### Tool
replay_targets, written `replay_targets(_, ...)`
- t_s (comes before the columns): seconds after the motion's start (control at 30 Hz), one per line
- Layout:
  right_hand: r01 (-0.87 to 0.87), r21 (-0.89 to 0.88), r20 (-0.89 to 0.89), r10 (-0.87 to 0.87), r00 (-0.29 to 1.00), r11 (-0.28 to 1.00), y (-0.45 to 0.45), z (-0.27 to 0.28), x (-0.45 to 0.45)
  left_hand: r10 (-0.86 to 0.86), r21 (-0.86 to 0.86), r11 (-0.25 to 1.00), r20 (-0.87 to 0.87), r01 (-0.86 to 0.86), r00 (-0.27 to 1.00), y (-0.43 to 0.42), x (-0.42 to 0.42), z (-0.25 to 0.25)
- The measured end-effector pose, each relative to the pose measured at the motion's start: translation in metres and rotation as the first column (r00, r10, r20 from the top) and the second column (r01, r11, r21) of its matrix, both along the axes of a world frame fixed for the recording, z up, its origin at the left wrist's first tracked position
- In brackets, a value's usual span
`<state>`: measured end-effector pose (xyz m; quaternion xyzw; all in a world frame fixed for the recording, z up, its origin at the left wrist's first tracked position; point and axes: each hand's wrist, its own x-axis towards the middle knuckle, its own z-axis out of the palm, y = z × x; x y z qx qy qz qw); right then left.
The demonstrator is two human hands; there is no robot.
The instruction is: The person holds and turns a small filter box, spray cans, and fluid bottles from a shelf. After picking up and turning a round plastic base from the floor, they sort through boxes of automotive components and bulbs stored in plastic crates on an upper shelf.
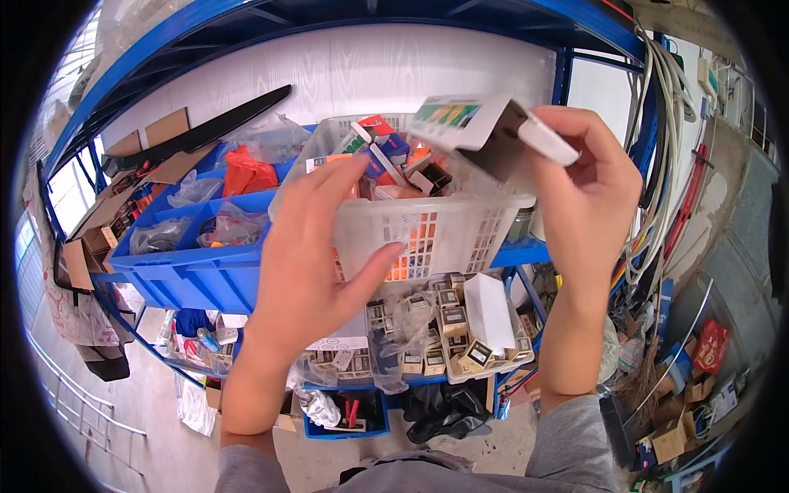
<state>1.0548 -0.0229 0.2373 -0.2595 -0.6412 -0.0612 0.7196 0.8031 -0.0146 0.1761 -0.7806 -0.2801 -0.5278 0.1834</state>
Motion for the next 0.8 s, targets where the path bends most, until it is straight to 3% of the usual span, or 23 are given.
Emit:
replay_targets(0.07,0.025,0.078,0.198,-0.04,0.979,0.997,-0.016,-0.005,-0.008,-0.062,-0.056,0.996,0.039,0.064,0.997,0.001,0.013,0.006)
replay_targets(0.13,-0.053,0.121,0.299,0.014,0.954,0.991,-0.03,-0.011,-0.022,-0.014,0.094,0.996,0.041,0.01,0.999,0.01,0.021,0.007)
replay_targets(0.2,-0.103,0.073,0.293,0.077,0.953,0.992,-0.043,-0.018,-0.032,0.0,0.056,0.998,0.055,-0.003,0.998,0.019,0.017,-0.005)
replay_targets(0.27,-0.161,0.017,0.301,0.149,0.942,0.987,-0.048,-0.02,-0.037,0.039,0.142,0.989,0.046,-0.045,0.998,0.024,0.012,-0.014)
replay_targets(0.3,-0.182,-0.002,0.297,0.174,0.939,0.983,-0.05,-0.021,-0.038,-0.041,0.099,0.995,0.119,0.029,0.992,0.026,0.014,-0.02)
replay_targets(0.43,-0.281,-0.07,0.252,0.289,0.924,0.957,-0.054,-0.023,-0.041,-0.077,0.065,0.996,0.169,0.067,0.983,0.023,0.01,-0.027)
replay_targets(0.53,-0.273,-0.056,0.317,0.277,0.907,0.96,-0.054,-0.031,-0.039,-0.152,0.154,0.981,0.258,0.114,0.954,0.02,0.007,-0.032)
replay_targets(0.63,-0.498,-0.117,-0.007,0.501,0.866,0.859,-0.058,-0.057,-0.04,0.044,0.204,0.976,0.171,-0.079,0.984,-0.001,-0.002,-0.034)
replay_targets(0.67,-0.465,0.012,0.009,0.465,0.885,0.885,-0.054,-0.07,-0.036,0.047,0.203,0.976,0.171,-0.082,0.984,-0.007,-0.006,-0.039)
replay_targets(0.73,-0.354,0.047,0.108,0.348,0.931,0.934,-0.069,-0.09,-0.036,0.204,0.259,0.936,0.146,-0.237,0.968,-0.022,-0.014,-0.054)
replay_targets(0.8,-0.23,0.013,0.188,0.224,0.956,0.973,-0.087,-0.108,-0.04,0.265,0.19,0.934,0.198,-0.302,0.944,-0.03,-0.017,-0.082)
